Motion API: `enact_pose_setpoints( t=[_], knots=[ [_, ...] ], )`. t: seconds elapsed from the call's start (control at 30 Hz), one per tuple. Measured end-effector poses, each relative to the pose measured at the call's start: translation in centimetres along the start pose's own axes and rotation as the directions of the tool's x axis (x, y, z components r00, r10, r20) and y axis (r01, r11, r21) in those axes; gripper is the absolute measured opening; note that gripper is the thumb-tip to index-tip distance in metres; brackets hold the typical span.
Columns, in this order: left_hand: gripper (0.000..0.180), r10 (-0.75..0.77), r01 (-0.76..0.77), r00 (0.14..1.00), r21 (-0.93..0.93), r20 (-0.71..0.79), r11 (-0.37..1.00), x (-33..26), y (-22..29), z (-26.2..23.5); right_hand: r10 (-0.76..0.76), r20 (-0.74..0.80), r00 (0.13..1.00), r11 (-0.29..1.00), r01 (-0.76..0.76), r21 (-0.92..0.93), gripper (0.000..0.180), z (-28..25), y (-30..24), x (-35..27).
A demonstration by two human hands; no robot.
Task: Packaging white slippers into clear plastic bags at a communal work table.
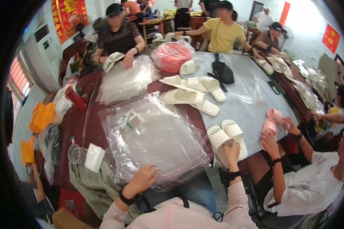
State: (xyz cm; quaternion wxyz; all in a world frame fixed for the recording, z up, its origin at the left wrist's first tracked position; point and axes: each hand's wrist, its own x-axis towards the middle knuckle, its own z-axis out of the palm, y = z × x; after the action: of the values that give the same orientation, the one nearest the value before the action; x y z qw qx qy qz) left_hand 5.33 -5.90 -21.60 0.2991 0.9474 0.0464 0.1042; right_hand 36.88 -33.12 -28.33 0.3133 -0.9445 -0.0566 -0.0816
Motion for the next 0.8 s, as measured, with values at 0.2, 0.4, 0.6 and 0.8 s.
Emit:
enact_pose_setpoints(
  t=[0.2, 0.4, 0.6, 0.8],
  knots=[
    [0.039, -0.016, -0.005, 0.999, 0.449, 0.042, 0.893, 1.2, -0.6, 3.5, -0.058, -0.077, 0.995, 0.998, 0.060, 0.024, 0.030, 2.3, 2.3, 2.6],
    [0.048, -0.100, 0.055, 0.991, 0.423, 0.085, 0.904, 1.6, -1.6, 4.0, -0.152, -0.164, 0.975, 0.797, 0.219, 0.563, 0.023, -0.4, -1.7, 1.8],
    [0.052, -0.078, 0.067, 0.995, 0.158, 0.067, 0.985, 3.2, -1.1, 1.9, -0.134, 0.393, 0.910, 0.398, -0.313, 0.862, 0.022, -9.6, -8.0, -3.7],
    [0.059, 0.043, -0.051, 0.997, -0.139, -0.058, 0.989, 4.6, -1.4, 0.2, -0.581, 0.740, 0.339, 0.650, -0.354, 0.673, 0.027, -11.2, -12.0, -8.4]
  ],
)
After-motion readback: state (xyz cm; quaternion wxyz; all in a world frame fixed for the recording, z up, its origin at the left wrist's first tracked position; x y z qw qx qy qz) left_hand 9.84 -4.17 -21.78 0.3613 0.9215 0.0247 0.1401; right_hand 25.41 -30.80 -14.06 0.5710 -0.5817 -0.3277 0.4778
